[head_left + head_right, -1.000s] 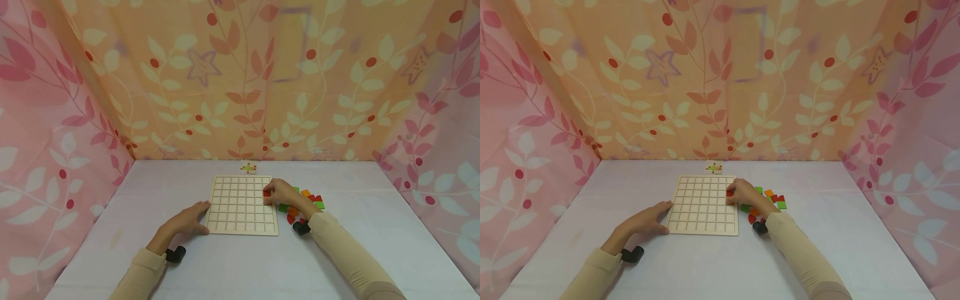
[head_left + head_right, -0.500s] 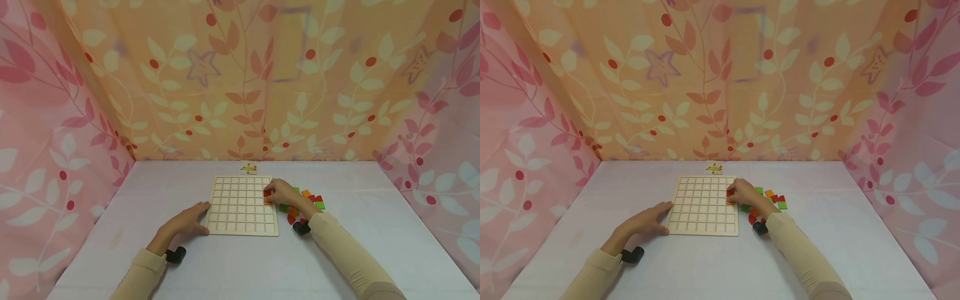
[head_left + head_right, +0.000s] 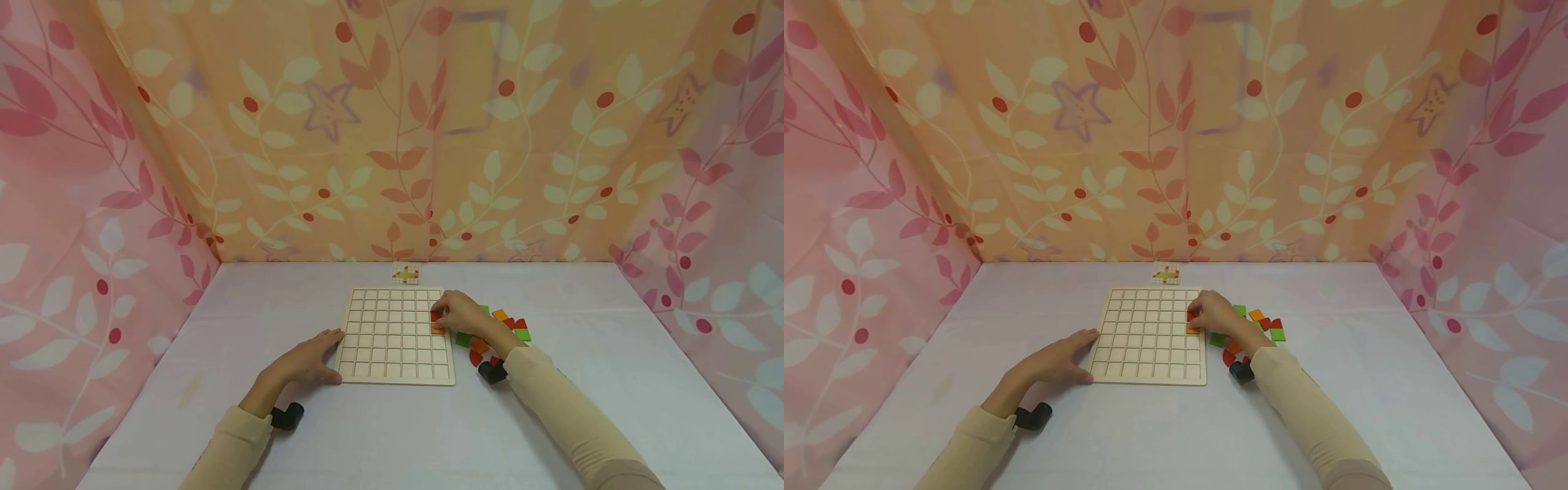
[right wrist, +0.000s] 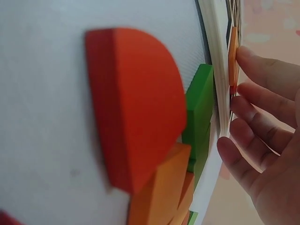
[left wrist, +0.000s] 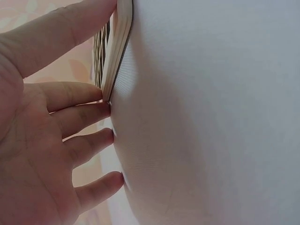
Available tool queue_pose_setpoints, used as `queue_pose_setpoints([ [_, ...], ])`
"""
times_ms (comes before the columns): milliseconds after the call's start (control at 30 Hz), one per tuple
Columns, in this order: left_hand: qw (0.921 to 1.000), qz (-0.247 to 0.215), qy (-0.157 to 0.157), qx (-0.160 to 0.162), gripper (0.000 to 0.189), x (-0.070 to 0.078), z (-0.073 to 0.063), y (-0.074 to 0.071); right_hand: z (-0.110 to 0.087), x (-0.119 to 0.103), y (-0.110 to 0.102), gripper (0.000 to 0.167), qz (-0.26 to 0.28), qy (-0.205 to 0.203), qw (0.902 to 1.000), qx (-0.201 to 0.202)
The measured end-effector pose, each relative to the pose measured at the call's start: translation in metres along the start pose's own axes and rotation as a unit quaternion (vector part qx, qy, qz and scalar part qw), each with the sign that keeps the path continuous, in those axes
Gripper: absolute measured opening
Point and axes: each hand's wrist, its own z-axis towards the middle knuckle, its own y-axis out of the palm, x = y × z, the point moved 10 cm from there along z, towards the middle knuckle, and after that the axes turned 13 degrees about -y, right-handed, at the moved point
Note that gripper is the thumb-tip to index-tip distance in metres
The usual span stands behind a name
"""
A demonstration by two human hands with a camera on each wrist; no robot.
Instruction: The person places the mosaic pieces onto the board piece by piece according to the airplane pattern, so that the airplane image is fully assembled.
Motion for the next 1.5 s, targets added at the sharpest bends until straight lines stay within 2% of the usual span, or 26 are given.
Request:
queue_pose_setpoints([
  [300, 1.0, 0.0, -0.008, 0.002, 0.094, -0.001, 0.0, 0.002, -0.001, 0.003, -0.003, 0.033, 0.0, 0.002, 0.9999, 0.015],
  [567, 0.9999, 0.011, 0.004, 0.005, 0.093, 0.0, 0.0, 0.002, -0.007, 0.007, -0.015, 0.034, 0.036, 0.007, 0.999, 0.027],
  [833, 0.9999, 0.008, 0.003, 0.006, 0.093, 0.0, 0.0, 0.002, -0.015, 0.012, -0.037, 0.031, 0.003, 0.002, 0.9989, 0.047],
  [1133, 1.0, 0.004, -0.003, 0.005, 0.092, -0.001, 0.0, 0.001, -0.031, 0.037, -0.051, 0.031, 0.015, 0.033, 0.998, 0.052],
  [1500, 1.0, -0.003, 0.0, -0.002, 0.092, -0.001, 0.0, 0.0, -0.057, 0.07, -0.06, 0.029, -0.002, 0.063, 0.9976, 0.029],
])
